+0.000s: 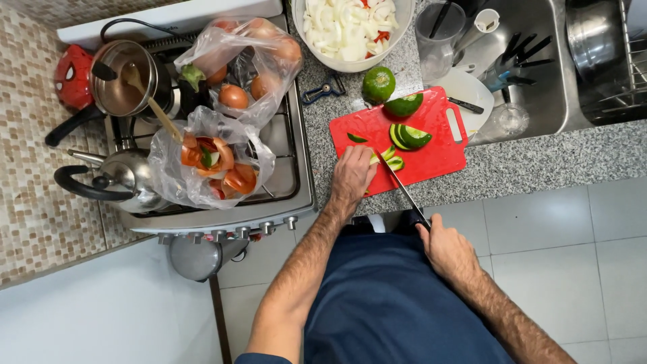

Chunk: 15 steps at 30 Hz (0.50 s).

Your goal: Chopping green peppers on a red cutting board in a kitchen setting.

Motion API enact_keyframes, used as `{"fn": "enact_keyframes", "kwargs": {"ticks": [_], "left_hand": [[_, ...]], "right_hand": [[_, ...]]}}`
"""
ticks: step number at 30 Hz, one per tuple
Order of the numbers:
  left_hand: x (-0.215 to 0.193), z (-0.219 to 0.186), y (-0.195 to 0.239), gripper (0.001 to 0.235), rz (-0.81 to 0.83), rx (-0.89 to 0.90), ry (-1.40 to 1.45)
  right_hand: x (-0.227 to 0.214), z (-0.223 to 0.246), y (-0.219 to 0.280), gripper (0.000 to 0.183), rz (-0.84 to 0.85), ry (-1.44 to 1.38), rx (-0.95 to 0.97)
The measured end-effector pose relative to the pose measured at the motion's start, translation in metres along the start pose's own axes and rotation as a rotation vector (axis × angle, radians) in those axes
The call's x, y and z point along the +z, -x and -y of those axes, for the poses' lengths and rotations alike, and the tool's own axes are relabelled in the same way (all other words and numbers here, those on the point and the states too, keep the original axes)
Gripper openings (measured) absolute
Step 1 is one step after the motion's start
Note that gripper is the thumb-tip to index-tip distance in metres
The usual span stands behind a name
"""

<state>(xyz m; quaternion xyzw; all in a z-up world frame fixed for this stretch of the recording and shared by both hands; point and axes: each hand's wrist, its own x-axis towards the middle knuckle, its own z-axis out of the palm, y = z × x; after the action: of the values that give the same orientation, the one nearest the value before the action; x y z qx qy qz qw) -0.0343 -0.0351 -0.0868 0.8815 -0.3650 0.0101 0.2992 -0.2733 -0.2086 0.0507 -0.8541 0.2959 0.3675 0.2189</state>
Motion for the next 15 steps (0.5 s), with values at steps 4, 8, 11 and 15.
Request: {"fn": "enact_keyframes", "kwargs": {"ticks": [4,8,11,15], "left_hand": [[-0.013,0.002,-0.012,0.03,0.034,0.031,-0.04],[-0.038,-0.014,-0.026,0.029,0.054,0.001,0.006],[-0.042,-0.023,-0.036,0.028,0.058,-0.038,0.002],[-0.038,-0.033,-0.047,0.019,0.025,-0.055,0.115]], "right_hand": [[-0.032,0.001,0.032,0.056,0.004,-0.017,-0.01],[-0.051,-0.017,0.055,0.043,0.014,-0.218,-0.061],[-0.037,-0.054,0.049,0.043,0.075,-0.454,-0.028],[-0.005,-0.099,0.032,0.053,0.179,-0.792,0.015]]}}
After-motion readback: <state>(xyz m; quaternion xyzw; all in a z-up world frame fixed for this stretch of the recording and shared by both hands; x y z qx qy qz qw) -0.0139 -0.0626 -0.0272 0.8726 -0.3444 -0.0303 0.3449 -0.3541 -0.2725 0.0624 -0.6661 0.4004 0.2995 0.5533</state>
